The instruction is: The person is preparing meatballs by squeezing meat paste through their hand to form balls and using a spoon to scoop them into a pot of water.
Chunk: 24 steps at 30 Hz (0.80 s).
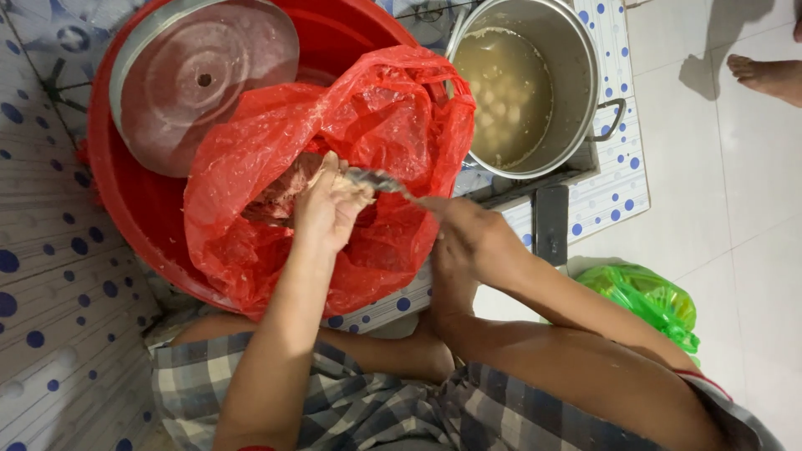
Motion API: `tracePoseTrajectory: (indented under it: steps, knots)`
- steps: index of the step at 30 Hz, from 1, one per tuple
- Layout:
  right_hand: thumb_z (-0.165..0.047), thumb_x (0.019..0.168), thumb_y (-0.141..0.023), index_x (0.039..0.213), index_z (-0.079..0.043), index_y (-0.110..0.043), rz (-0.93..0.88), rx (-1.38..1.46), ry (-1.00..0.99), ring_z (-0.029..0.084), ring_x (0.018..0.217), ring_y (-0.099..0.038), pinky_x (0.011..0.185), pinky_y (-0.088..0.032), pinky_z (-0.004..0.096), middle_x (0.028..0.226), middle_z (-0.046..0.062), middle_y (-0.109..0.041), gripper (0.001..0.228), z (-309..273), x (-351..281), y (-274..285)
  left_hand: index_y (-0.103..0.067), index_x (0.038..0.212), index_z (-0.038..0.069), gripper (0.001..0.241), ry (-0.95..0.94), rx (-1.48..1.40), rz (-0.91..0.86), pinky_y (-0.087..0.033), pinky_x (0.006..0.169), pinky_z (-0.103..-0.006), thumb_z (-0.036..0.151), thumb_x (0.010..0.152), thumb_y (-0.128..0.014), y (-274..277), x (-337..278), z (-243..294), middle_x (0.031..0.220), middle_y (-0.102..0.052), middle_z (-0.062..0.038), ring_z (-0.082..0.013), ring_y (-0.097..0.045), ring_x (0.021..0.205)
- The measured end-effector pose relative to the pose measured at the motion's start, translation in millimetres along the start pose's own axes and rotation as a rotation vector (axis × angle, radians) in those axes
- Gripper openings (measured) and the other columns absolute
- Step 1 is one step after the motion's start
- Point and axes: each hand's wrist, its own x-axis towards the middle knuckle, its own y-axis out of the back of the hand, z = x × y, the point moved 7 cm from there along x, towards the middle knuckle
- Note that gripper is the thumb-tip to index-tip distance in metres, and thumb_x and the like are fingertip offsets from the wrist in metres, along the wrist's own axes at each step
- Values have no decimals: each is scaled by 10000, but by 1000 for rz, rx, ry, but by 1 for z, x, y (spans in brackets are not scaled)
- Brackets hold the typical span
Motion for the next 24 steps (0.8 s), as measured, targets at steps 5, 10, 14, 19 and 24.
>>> tracePoseTrajectory:
  steps: [5, 10, 14, 19, 24]
  knots:
    - [-19, 991, -619, 1207, -81, -753, 157, -14, -91, 232, 723, -737, 667, -596, 339, 819, 73, -759, 262, 25, -8, 17, -653, 968, 116, 107, -106, 314, -90, -371, 371, -203, 158, 946, -748, -21, -14, 13, 574, -473, 14, -96, -408, 428]
    - [6, 1001, -611, 1193, -51, -762, 164, 10, -104, 196, 617, -710, 601, -575, 317, 726, 93, -744, 250, 33, -8, 22, -706, 1031, 39, 272, -264, 564, -162, -365, 286, -200, 13, 815, -869, -30, -25, 12, 635, -603, -15, -64, -411, 390]
    - [9, 1000, -622, 1165, -8, -758, 195, 11, -101, 242, 584, -693, 581, -559, 369, 615, 116, -683, 215, 27, -4, 27, -659, 734, 78, 212, -510, 1001, -127, -381, 296, -208, 102, 810, -856, -22, -8, 13, 484, -569, -20, -102, -512, 358]
    - [0, 1001, -629, 1156, -1, -754, 206, 28, -129, 248, 577, -678, 583, -549, 386, 591, 113, -660, 200, 37, -6, 29, -553, 649, 69, 467, -702, 1089, -235, -400, 480, -286, 245, 731, -978, -39, -21, 20, 523, -478, -37, -130, -446, 515]
    - [-1, 1007, -607, 1157, -5, -746, 184, 44, -104, 198, 562, -648, 545, -542, 365, 584, 87, -642, 204, 37, -6, 27, -626, 765, 68, 268, -434, 789, -372, -358, 440, -226, 205, 989, -572, -53, -35, 24, 483, -479, -33, -101, -473, 429]
